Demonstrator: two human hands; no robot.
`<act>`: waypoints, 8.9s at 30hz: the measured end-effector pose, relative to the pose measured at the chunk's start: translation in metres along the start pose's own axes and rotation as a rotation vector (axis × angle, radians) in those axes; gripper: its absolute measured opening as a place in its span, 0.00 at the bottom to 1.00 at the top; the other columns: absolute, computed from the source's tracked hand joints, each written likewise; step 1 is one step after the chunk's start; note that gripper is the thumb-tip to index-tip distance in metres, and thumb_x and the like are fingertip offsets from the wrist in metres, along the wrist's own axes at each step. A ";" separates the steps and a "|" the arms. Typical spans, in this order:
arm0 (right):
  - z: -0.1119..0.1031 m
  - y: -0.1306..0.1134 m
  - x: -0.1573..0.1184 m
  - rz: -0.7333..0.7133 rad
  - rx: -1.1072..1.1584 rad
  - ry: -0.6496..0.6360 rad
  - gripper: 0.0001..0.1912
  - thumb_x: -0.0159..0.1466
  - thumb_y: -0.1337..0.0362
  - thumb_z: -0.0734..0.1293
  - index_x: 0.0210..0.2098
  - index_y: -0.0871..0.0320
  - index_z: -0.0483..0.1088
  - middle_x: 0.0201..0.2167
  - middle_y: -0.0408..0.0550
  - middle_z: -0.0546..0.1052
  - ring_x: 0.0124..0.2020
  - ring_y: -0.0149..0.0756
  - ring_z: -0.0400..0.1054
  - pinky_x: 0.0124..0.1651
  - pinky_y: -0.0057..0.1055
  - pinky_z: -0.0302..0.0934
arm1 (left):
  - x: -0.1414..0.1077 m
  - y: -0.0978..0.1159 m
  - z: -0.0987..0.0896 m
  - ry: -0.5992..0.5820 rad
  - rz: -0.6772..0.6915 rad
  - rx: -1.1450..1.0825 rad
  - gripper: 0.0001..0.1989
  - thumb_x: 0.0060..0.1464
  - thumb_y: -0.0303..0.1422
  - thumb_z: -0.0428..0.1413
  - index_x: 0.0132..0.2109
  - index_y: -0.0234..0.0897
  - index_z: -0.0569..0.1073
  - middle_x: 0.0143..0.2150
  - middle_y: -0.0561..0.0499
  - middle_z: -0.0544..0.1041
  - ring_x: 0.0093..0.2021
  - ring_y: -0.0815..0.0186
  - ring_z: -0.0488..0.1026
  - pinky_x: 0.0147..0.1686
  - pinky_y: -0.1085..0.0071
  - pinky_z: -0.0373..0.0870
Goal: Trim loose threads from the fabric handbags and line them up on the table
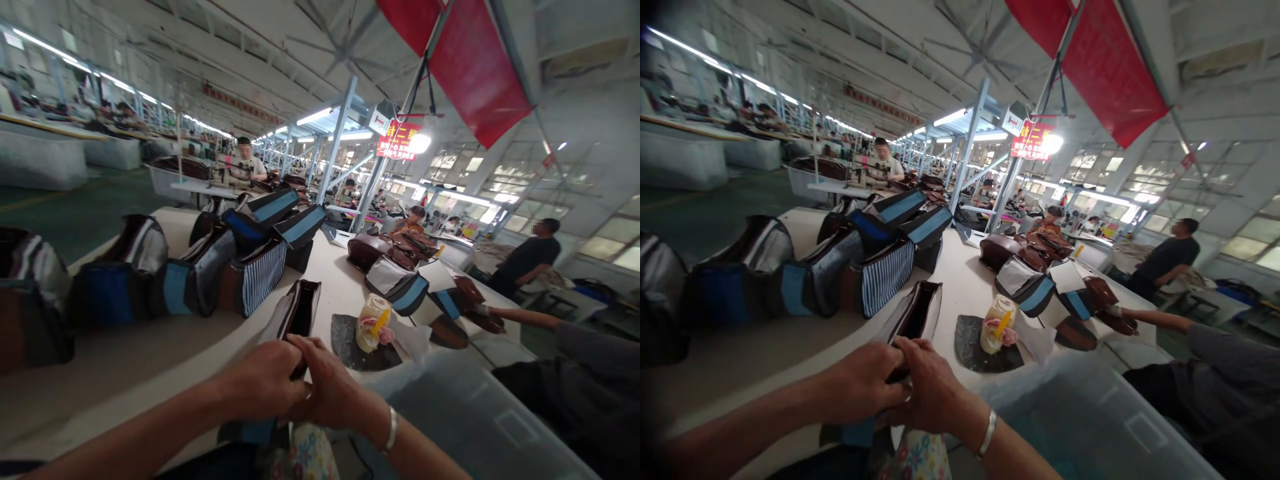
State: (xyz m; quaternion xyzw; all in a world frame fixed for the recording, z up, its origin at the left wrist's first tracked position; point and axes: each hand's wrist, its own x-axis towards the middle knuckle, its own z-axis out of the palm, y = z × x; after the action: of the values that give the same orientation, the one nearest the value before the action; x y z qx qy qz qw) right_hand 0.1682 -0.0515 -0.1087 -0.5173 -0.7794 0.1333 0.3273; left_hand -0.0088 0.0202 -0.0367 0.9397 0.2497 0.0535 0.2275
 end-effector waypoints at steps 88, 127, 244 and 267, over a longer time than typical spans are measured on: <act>-0.089 -0.093 -0.073 0.498 0.428 0.016 0.03 0.57 0.67 0.68 0.30 0.61 0.70 0.24 0.40 0.68 0.27 0.27 0.57 0.29 0.24 0.51 | 0.001 0.052 0.000 -0.498 0.098 -0.662 0.07 0.51 0.35 0.54 0.32 0.36 0.72 0.25 0.58 0.62 0.27 0.69 0.56 0.26 0.70 0.52; -0.126 -0.103 -0.090 0.050 0.339 -0.011 0.12 0.73 0.59 0.62 0.38 0.61 0.71 0.39 0.53 0.73 0.39 0.35 0.67 0.44 0.32 0.63 | -0.025 0.083 -0.020 -0.332 0.387 -0.554 0.05 0.45 0.24 0.52 0.25 0.36 0.69 0.26 0.58 0.68 0.28 0.73 0.65 0.28 0.76 0.59; -0.078 -0.074 -0.029 0.023 0.394 -0.210 0.17 0.76 0.58 0.59 0.37 0.62 0.71 0.33 0.46 0.70 0.34 0.29 0.64 0.38 0.27 0.59 | -0.035 0.019 -0.023 -0.390 0.043 -0.572 0.18 0.61 0.42 0.56 0.27 0.35 0.68 0.25 0.57 0.55 0.26 0.70 0.51 0.25 0.69 0.47; -0.080 -0.089 -0.048 0.382 0.912 -0.246 0.25 0.66 0.48 0.71 0.26 0.62 0.66 0.23 0.36 0.54 0.25 0.24 0.43 0.27 0.27 0.39 | -0.023 0.009 -0.035 -0.511 0.038 -0.645 0.25 0.58 0.55 0.58 0.28 0.36 0.73 0.29 0.53 0.66 0.33 0.63 0.61 0.34 0.70 0.59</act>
State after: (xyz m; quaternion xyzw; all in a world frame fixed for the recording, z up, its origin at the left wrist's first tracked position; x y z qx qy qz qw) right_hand 0.1677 -0.1435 -0.0180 -0.4354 -0.5662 0.5773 0.3957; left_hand -0.0322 0.0156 -0.0013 0.8077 0.1383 -0.1020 0.5640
